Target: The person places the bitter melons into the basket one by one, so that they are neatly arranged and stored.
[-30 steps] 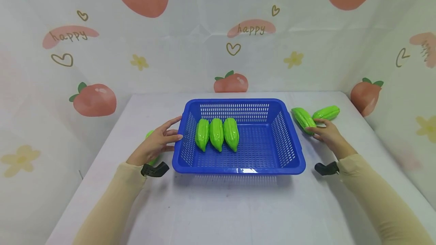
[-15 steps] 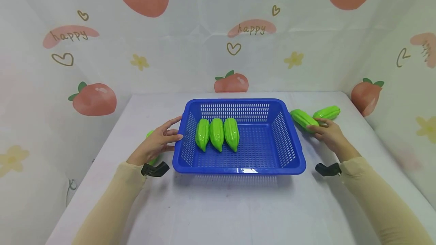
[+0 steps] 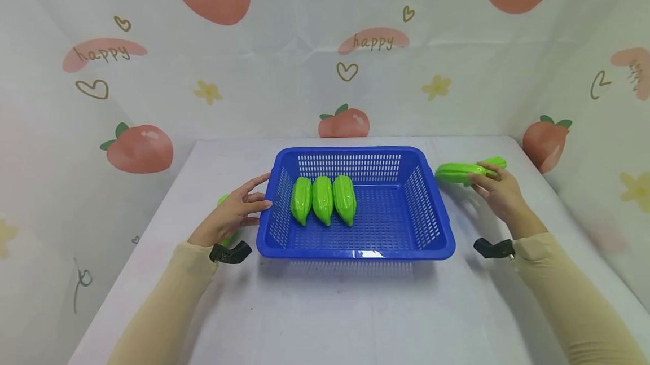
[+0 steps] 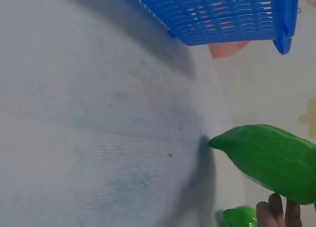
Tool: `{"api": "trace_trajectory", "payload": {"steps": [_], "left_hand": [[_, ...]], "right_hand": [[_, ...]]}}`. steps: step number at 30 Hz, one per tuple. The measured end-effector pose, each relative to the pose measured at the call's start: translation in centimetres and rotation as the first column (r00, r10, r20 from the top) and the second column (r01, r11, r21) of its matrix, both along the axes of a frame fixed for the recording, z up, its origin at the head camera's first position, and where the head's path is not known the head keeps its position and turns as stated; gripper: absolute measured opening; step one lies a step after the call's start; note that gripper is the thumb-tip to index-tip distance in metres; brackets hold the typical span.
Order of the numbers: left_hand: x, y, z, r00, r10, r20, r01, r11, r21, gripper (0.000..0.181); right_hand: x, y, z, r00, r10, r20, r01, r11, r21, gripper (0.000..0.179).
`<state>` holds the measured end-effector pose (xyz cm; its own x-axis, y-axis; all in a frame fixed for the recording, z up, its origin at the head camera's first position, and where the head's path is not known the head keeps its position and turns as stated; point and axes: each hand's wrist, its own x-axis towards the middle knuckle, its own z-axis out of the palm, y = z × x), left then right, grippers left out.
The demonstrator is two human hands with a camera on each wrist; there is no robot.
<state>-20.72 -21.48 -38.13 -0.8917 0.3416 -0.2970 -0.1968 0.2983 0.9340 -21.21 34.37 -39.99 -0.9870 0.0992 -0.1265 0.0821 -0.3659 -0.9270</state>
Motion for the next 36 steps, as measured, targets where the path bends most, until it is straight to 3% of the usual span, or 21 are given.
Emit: {"api": "trace_trajectory", "payload": {"steps": [6,10,16,21,29,36], "left_hand": [[-0.1,0.0,0.0,1.0,0.001,-0.004,-0.001,1.0,0.013,0.08],[-0.1,-0.1,0.0,1.0,-0.006,-0.014,0.007,1.0,0.021,0.08],[0.0,0.0,0.0,1.0,0.005,-0.003,-0.005,1.0,0.003,0.082],[-0.1,-0.1,0.0,1.0,0.005,0.0,-0.005,1.0,0.004,0.081],[-0.1,-0.2,-0.1,1.0,0.002,0.0,-0.002,1.0,0.017,0.081],[0.0,0.0,-0.1,1.0,0.006,-0.004,-0.006,1.0,0.026,0.081]], "right_hand": [[0.1,0.3,0.8,0.998,-0.039,-0.058,0.031,0.991,-0.13,0.033],[0.1,0.6,1.7,0.997,-0.062,-0.056,0.051,0.983,-0.179,0.033],[-0.1,0.9,4.0,0.993,-0.113,-0.029,0.101,0.961,-0.257,0.036],[-0.2,0.6,6.2,0.991,-0.119,-0.061,0.096,0.951,-0.294,0.031],[0.1,-1.5,9.4,0.982,-0.023,-0.188,-0.034,0.955,-0.296,0.023],[0.1,-4.3,11.1,0.977,0.06,-0.205,-0.095,0.982,-0.166,0.023]]}}
